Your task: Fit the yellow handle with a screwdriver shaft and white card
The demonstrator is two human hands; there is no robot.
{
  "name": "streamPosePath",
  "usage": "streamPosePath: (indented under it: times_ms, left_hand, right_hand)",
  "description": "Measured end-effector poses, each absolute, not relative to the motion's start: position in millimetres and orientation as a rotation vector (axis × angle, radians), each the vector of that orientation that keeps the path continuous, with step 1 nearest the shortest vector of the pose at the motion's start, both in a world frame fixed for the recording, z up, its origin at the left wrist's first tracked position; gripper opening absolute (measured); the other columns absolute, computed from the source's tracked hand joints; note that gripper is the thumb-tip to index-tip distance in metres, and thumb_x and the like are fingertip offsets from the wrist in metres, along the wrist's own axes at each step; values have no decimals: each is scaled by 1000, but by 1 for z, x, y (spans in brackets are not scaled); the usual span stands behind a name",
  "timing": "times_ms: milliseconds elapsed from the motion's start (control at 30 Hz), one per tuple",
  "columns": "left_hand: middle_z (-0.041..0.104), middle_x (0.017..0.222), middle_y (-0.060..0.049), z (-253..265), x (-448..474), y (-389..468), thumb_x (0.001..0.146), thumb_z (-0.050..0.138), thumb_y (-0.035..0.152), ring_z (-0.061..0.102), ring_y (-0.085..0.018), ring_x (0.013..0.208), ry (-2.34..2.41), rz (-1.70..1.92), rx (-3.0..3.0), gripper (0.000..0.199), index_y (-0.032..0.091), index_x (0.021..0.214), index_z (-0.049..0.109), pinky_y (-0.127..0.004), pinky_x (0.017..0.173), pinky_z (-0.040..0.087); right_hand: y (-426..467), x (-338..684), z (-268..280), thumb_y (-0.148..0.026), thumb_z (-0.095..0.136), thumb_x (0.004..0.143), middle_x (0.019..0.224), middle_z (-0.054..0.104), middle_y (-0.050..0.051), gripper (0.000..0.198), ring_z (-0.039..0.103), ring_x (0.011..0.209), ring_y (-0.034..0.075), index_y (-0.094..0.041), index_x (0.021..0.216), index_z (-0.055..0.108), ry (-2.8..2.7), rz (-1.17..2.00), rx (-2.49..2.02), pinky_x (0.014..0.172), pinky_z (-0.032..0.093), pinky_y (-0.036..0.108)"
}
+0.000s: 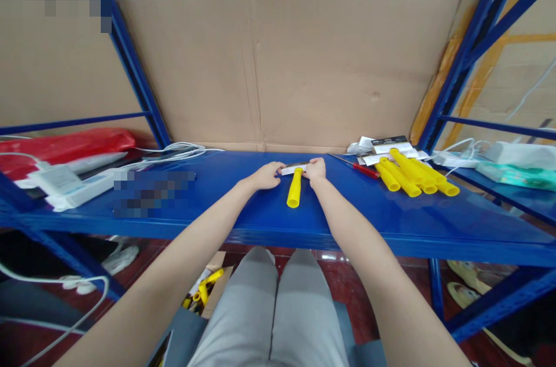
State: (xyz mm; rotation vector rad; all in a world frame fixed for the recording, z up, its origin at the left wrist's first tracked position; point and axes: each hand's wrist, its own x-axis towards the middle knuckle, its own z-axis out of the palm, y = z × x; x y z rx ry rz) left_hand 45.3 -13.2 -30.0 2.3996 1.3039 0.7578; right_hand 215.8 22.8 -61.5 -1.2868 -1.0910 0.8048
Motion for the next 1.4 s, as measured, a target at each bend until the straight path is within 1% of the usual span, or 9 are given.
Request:
streamPosePath:
  times_ms: [100, 233, 333, 500, 667, 800, 867, 1067, 1400]
  left_hand:
    - [65, 110, -12, -34, 44, -11, 64, 59, 6, 56, -31, 111, 1411, 705, 2390, 42, 19, 102, 69, -43, 99, 41]
    - [62, 118, -11, -37, 45, -13, 76, 61, 19, 52, -32, 119, 1511, 724, 2404, 26, 22, 101, 69, -46, 102, 37]
    - [63, 114, -12, -36, 45, -13, 80, 63, 27, 54, -32, 117, 1580, 762, 2411, 25, 22, 104, 69, -45, 101, 38]
    - [60, 118, -14, -31, 47, -11, 81, 65, 33, 57, -31, 113, 1801, 772, 2373, 31, 19, 109, 65, -40, 99, 40]
    - [63, 115, -19, -29, 50, -11, 88, 52, 22, 60, -31, 109, 1867, 727, 2426, 27, 13, 111, 63, -39, 93, 45]
    - [67, 111, -14, -29, 52, -12, 88, 44, 14, 62, -26, 107, 1875, 597, 2523, 27, 15, 101, 67, -35, 92, 46]
    - [67, 113, -13, -29, 53, -12, 88, 43, 15, 62, -25, 109, 1904, 555, 2556, 28, 15, 100, 68, -34, 91, 47]
    - [65, 116, -13, -30, 54, -12, 90, 43, 19, 61, -24, 109, 1915, 519, 2591, 30, 14, 106, 68, -33, 89, 49]
    - [63, 119, -13, -31, 60, -20, 90, 42, 20, 58, -25, 112, 1916, 533, 2608, 32, 15, 106, 69, -37, 93, 47]
  right_hand:
    - [24, 215, -62, -6, 49, 78, 89, 65, 5, 23, 65, 70, 14, -19, 95, 57, -1041, 712, -1427, 64, 58, 29]
    - [18, 215, -57, -8, 51, 77, 90, 69, 8, 17, 66, 87, 18, -16, 85, 64, -1119, 596, -1526, 83, 54, 33]
    - [12, 216, -52, -9, 55, 76, 93, 71, 8, 16, 64, 97, 20, -17, 79, 68, -1222, 539, -1556, 93, 48, 33]
    - [6, 213, -49, -11, 59, 77, 106, 71, 8, 18, 61, 110, 24, -20, 87, 71, -1464, 451, -1634, 101, 42, 37]
    - [1, 207, -48, -17, 59, 82, 116, 67, 11, 21, 54, 117, 30, -22, 99, 71, -1592, 360, -1752, 102, 39, 46]
    - [-12, 199, -43, -22, 50, 89, 134, 53, 16, 36, 45, 126, 30, -19, 123, 59, -1722, 130, -1885, 102, 38, 47]
    - [-19, 194, -39, -24, 44, 92, 137, 48, 17, 38, 42, 128, 29, -16, 128, 53, -1799, 27, -1943, 103, 36, 48]
    - [-26, 190, -33, -24, 33, 97, 141, 48, 17, 40, 41, 130, 29, -14, 132, 49, -1889, 2, -2029, 103, 35, 50]
    - [-22, 192, -32, -26, 31, 98, 141, 50, 16, 41, 44, 129, 28, -14, 133, 48, -1922, 8, -2037, 103, 33, 50]
